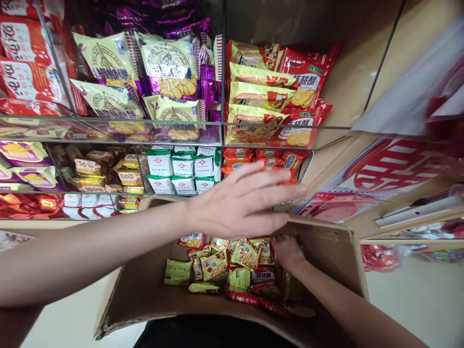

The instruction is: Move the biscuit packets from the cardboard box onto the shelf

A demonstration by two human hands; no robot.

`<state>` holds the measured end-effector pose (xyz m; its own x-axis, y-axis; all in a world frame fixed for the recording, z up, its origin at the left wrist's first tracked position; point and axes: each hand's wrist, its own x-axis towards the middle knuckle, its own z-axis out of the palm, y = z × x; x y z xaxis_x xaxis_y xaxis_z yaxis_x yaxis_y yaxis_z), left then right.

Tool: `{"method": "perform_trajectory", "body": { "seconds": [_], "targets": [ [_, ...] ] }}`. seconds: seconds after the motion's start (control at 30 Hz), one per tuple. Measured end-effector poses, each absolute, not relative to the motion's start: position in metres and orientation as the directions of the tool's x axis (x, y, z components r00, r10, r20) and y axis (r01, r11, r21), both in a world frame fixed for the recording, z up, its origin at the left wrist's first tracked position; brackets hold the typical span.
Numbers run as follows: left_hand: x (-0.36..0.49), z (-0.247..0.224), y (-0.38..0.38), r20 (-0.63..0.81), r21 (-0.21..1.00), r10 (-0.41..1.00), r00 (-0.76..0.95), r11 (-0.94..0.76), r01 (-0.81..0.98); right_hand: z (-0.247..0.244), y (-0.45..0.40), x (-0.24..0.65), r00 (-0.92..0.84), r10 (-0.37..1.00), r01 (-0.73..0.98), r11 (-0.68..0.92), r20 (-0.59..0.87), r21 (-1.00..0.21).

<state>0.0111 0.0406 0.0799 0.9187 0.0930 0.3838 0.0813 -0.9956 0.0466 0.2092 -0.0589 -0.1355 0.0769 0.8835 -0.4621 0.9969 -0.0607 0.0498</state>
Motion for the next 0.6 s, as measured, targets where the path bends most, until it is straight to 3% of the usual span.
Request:
{"method": "perform_trajectory", "body": {
  "seconds": [0.1,0.23,0.33,0.43,0.53,0.6],
  "targets": [
    [0.002,0.052,0.033,0.296,0.111,0.107,0.949,-0.991,0.077,-0.139,-0.051,0.203,0.087,0.890,0.996,-0.072,-0.448,0.049],
    [-0.021,0.031,0.028,0.413,0.091,0.064,0.909,-0.995,0.029,-0.122,-0.044,0.201,0.036,0.915,0.999,-0.040,-0.402,-0.002],
    [-0.035,0.015,0.014,0.367,0.279,0.156,0.917,-0.959,0.052,-0.094,-0.048,0.204,-0.053,0.948,0.996,0.027,-0.314,-0.086],
    [-0.033,-0.002,-0.001,0.231,0.519,0.388,0.892,-0.825,0.224,-0.057,-0.058,0.203,-0.115,0.974,0.945,0.047,-0.194,-0.325],
    [-0.013,-0.010,-0.005,0.089,0.657,0.549,0.831,-0.659,0.366,-0.022,-0.066,0.195,-0.099,0.994,0.788,0.049,-0.048,-0.613],
    [0.005,-0.006,-0.003,0.075,0.729,0.616,0.784,-0.570,0.378,-0.005,-0.069,0.187,-0.041,0.998,0.656,0.064,0.048,-0.752]
  ]
}}
